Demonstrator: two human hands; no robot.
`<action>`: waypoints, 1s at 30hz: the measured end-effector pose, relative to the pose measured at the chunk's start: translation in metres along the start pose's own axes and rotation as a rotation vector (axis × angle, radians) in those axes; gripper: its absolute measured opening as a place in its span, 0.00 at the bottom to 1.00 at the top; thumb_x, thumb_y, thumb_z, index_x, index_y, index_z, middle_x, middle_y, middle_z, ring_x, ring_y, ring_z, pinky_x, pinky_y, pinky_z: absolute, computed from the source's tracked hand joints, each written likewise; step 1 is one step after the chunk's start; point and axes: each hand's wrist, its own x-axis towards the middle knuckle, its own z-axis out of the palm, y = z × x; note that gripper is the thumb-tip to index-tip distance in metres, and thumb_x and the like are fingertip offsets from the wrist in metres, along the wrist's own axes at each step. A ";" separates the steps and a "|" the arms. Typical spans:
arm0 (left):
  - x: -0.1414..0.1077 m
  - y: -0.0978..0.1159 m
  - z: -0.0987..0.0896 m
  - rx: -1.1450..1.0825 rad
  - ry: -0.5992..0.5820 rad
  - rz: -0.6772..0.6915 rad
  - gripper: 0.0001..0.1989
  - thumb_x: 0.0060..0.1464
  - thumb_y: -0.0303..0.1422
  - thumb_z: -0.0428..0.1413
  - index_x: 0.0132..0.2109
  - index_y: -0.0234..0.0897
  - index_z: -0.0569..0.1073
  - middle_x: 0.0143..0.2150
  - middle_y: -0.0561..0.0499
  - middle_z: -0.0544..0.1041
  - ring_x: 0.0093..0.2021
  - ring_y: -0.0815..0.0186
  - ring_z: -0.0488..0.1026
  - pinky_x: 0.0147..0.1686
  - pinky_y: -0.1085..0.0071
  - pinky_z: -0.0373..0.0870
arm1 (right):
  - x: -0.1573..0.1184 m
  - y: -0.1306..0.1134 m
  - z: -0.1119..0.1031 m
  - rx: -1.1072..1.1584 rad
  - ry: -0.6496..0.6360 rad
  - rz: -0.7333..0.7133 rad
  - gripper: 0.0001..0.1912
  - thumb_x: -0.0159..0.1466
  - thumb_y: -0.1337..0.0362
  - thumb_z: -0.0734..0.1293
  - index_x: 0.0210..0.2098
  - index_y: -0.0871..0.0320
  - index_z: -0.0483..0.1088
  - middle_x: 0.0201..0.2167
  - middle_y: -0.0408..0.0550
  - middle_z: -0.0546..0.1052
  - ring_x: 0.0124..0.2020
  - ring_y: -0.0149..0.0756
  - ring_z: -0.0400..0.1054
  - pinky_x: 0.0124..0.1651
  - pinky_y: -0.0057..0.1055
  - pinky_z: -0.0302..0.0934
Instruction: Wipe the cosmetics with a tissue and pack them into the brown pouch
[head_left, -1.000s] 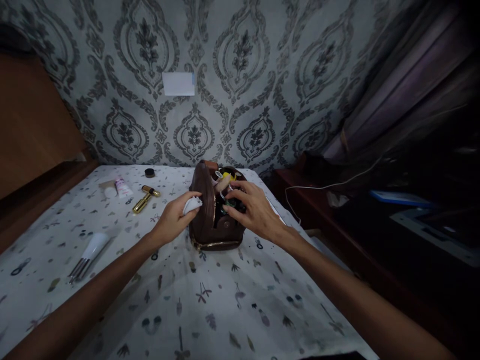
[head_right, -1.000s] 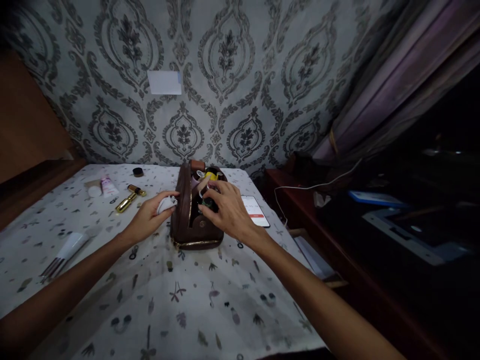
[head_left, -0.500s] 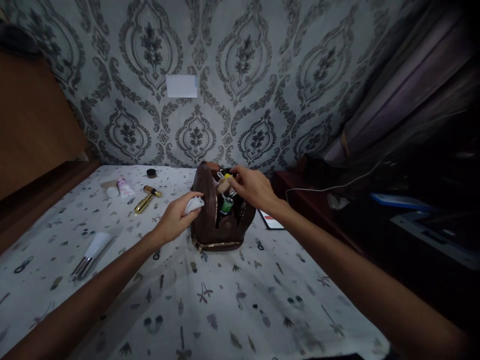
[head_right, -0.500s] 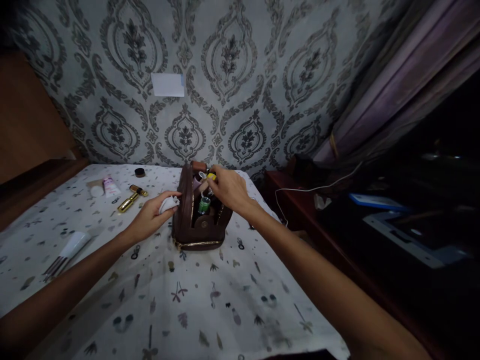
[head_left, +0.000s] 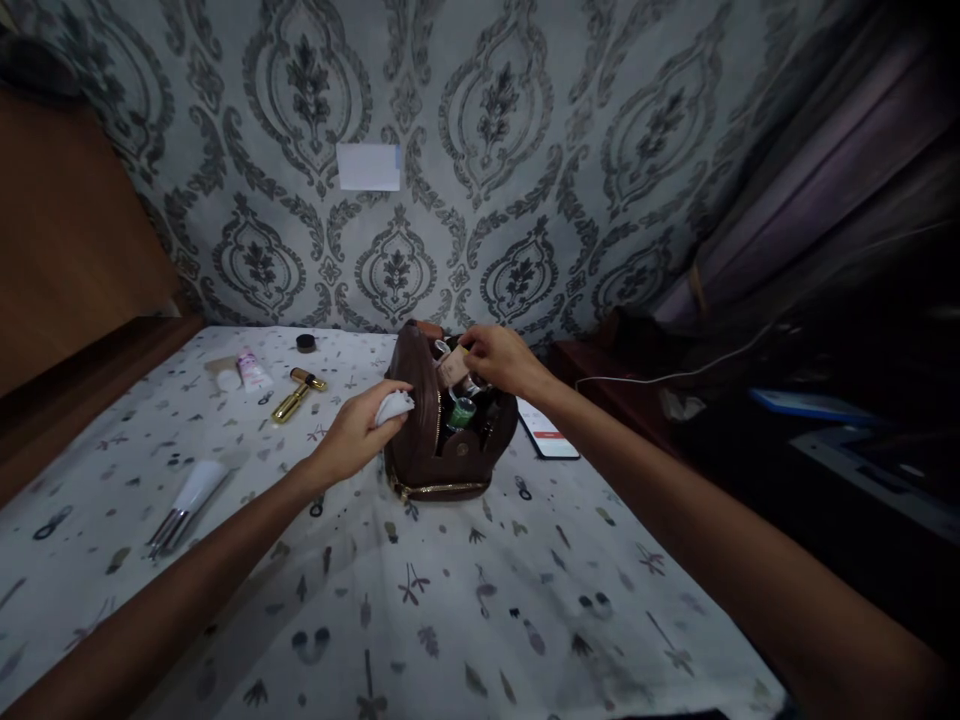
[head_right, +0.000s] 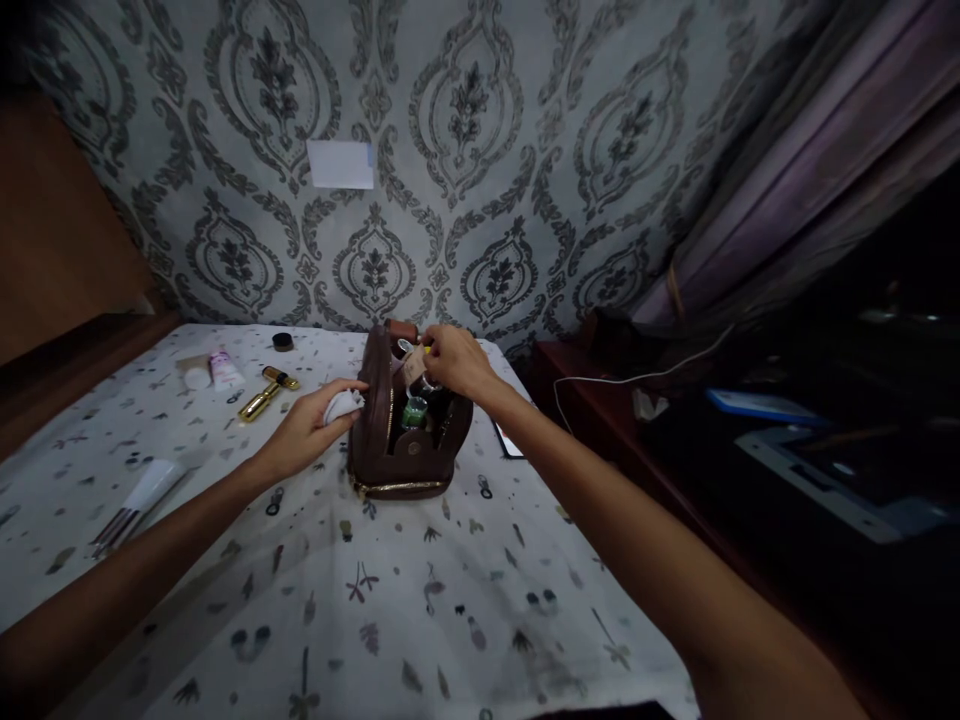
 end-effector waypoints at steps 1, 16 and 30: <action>0.000 0.000 0.000 0.002 -0.001 0.002 0.19 0.58 0.33 0.52 0.55 0.36 0.73 0.52 0.47 0.80 0.50 0.57 0.76 0.50 0.66 0.70 | 0.000 0.001 0.001 -0.004 0.003 -0.004 0.20 0.60 0.72 0.64 0.51 0.60 0.75 0.34 0.48 0.82 0.33 0.36 0.72 0.35 0.28 0.57; 0.001 0.000 0.003 -0.009 -0.010 -0.004 0.19 0.59 0.34 0.52 0.55 0.34 0.72 0.49 0.46 0.80 0.46 0.58 0.76 0.48 0.66 0.69 | 0.001 -0.003 -0.001 -0.027 -0.015 0.063 0.15 0.60 0.72 0.64 0.44 0.61 0.77 0.31 0.47 0.80 0.33 0.35 0.73 0.35 0.27 0.58; -0.017 -0.011 -0.004 0.049 0.020 0.035 0.21 0.59 0.31 0.51 0.59 0.38 0.70 0.58 0.44 0.77 0.55 0.56 0.74 0.55 0.63 0.69 | -0.021 -0.006 -0.002 -0.070 0.314 -0.024 0.19 0.63 0.62 0.64 0.50 0.61 0.77 0.37 0.55 0.83 0.37 0.47 0.76 0.39 0.36 0.64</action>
